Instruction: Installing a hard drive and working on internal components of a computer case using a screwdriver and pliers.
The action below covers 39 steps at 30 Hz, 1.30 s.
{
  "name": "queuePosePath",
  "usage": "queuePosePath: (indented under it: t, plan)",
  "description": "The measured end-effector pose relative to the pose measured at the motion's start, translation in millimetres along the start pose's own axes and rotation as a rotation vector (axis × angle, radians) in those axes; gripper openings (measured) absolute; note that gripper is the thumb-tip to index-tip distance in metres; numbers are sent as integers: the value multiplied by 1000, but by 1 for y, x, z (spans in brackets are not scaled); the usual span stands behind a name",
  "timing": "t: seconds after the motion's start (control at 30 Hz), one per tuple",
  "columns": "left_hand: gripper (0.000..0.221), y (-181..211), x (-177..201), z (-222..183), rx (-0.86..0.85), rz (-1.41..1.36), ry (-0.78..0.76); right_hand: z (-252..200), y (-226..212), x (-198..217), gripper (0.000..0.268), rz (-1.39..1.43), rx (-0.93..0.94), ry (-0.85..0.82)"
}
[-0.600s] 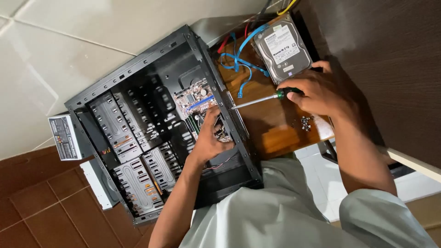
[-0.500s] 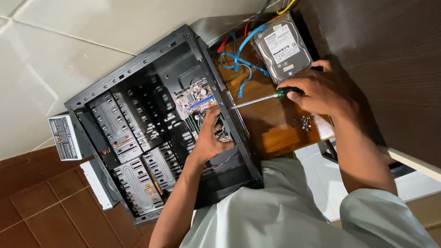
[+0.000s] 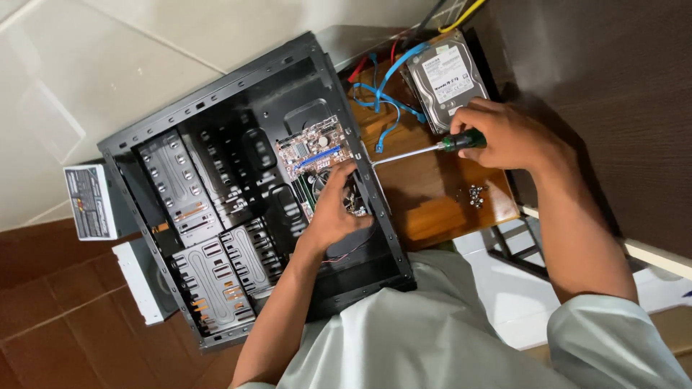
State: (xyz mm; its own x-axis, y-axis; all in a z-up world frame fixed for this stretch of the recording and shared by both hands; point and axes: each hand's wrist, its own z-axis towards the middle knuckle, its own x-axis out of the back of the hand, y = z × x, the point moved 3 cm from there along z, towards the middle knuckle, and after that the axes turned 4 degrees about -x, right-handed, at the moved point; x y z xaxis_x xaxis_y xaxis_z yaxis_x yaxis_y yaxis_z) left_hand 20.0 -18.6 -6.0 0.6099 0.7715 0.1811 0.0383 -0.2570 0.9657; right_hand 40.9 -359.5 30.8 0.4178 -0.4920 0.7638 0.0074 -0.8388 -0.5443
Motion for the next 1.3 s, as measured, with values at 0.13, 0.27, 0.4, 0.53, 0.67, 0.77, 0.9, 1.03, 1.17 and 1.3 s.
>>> queuePosePath:
  t: [0.13, 0.27, 0.4, 0.53, 0.67, 0.77, 0.9, 1.03, 1.17, 1.3]
  plan:
    - [118, -3, 2, -2, 29, -106, 31, -2, -23, 21, 30, -11, -63, -77]
    - [102, -11, 1, -3, -121, -127, 62, 2, -28, 21, 34, -99, -122, -158]
    - [111, -35, 0, -2, -262, 75, 52, 0, -58, 24, 40, -219, -257, -195]
    - [109, -39, -4, -2, -178, -40, -12, -2, -25, 8, 39, -342, 43, -51]
    - [114, -52, -11, 10, -334, -28, 33, -2, -37, 12, 47, -460, -54, -124]
    - [119, -43, -8, 10, -283, -25, 14, 4, -32, 9, 43, -441, -31, -132]
    - [123, -38, -8, 12, -216, -25, -10, 6, -16, 12, 42, -384, -124, -128]
    - [122, -29, 0, 6, -168, 7, -22, 11, -2, 8, 47, -302, -213, -194]
    - [121, -44, -16, 12, -268, -110, 38, 6, -29, -4, 55, -326, -479, -266]
    - [124, -57, -28, 23, -229, -140, 20, 6, -70, -6, 35, -334, -626, -184]
